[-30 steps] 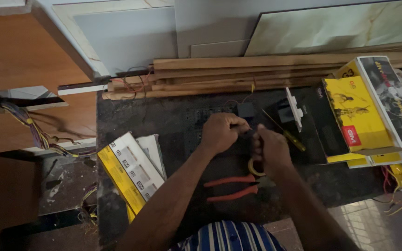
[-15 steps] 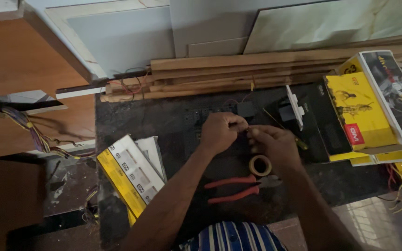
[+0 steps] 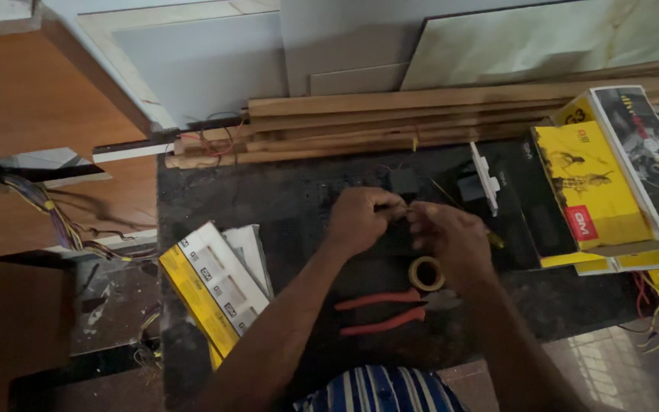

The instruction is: The person connects wires into an electrical switchboard by hand and using a screwdriver, then applies adhesive tape and secures the components into the panel.

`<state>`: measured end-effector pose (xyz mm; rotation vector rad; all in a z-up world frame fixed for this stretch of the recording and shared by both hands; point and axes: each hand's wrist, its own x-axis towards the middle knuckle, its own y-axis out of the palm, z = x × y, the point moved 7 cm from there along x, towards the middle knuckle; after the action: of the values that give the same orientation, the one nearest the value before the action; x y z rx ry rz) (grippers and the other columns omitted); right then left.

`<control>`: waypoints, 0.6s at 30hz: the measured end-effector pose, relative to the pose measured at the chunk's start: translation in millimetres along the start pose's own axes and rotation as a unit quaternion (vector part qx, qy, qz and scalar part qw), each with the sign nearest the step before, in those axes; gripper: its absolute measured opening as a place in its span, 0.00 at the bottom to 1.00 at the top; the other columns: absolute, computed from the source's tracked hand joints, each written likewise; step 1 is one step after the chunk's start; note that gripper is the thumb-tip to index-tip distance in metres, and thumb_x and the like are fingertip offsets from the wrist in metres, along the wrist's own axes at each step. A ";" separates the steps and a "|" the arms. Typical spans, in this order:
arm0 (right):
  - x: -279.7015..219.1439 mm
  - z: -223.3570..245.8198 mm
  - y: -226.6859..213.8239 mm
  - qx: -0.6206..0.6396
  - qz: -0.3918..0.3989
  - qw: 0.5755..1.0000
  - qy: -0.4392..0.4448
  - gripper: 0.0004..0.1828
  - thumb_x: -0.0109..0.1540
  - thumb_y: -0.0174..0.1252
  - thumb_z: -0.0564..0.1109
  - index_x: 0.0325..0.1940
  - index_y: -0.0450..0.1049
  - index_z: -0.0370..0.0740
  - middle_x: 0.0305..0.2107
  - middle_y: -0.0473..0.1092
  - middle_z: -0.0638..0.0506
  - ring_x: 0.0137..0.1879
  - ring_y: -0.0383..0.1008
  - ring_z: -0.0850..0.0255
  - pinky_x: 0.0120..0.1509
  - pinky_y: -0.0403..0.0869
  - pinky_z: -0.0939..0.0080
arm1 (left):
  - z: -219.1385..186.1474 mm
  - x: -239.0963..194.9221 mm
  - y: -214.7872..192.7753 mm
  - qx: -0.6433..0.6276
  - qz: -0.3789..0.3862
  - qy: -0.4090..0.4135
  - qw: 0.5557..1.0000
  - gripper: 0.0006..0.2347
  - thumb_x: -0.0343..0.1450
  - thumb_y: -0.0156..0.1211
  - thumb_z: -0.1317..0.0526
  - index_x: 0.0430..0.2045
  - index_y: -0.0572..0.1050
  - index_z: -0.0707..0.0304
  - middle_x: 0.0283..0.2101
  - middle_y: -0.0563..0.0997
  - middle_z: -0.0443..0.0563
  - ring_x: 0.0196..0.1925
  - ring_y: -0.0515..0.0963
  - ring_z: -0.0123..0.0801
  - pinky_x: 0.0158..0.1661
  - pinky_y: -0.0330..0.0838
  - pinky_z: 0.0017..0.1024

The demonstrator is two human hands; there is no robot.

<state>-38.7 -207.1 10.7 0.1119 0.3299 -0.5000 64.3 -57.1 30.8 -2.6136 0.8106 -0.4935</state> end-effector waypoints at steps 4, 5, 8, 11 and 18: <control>6.6 -7.4 -0.6 0.088 0.072 0.993 0.011 0.19 0.65 0.60 0.43 0.57 0.76 0.29 0.42 0.77 0.46 0.42 0.77 0.62 0.42 0.76 0.61 | 4.2 0.2 5.3 -0.010 -0.008 -0.025 1.000 0.05 0.68 0.65 0.63 0.33 0.86 0.58 0.36 0.88 0.49 0.36 0.87 0.35 0.38 0.80 0.34; 7.6 -9.2 -1.3 0.087 0.066 0.994 0.011 0.19 0.65 0.60 0.43 0.57 0.76 0.29 0.41 0.77 0.47 0.42 0.77 0.63 0.42 0.76 0.61 | 4.4 0.4 5.5 -0.011 -0.009 -0.024 1.000 0.05 0.68 0.64 0.65 0.33 0.86 0.58 0.36 0.88 0.49 0.36 0.87 0.34 0.37 0.80 0.34; 10.4 -13.0 2.2 0.054 0.046 0.997 0.007 0.17 0.65 0.60 0.44 0.56 0.77 0.32 0.39 0.76 0.49 0.41 0.76 0.64 0.43 0.77 0.62 | 10.1 0.0 6.2 -0.017 0.003 -0.064 0.998 0.04 0.69 0.66 0.62 0.32 0.86 0.58 0.35 0.88 0.49 0.34 0.87 0.33 0.37 0.80 0.33; 11.3 -15.6 0.3 -0.030 0.014 0.999 0.001 0.15 0.65 0.59 0.45 0.53 0.77 0.34 0.38 0.77 0.50 0.39 0.76 0.63 0.43 0.77 0.63 | 7.4 -0.7 4.8 -0.025 0.010 -0.061 0.998 0.05 0.68 0.65 0.64 0.33 0.86 0.59 0.35 0.88 0.49 0.34 0.88 0.32 0.37 0.80 0.33; 29.8 -24.8 4.6 -0.040 0.009 0.997 -0.073 0.11 0.67 0.59 0.42 0.46 0.78 0.30 0.32 0.73 0.48 0.35 0.73 0.63 0.38 0.76 0.60 | 1.7 -1.5 4.6 -0.015 0.032 -0.083 0.996 0.05 0.68 0.67 0.60 0.33 0.86 0.58 0.34 0.88 0.50 0.32 0.87 0.34 0.35 0.79 0.34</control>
<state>-18.8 -212.0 -22.6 0.0012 0.2053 -0.4738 61.7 -59.4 27.0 -2.6041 0.8508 -0.2452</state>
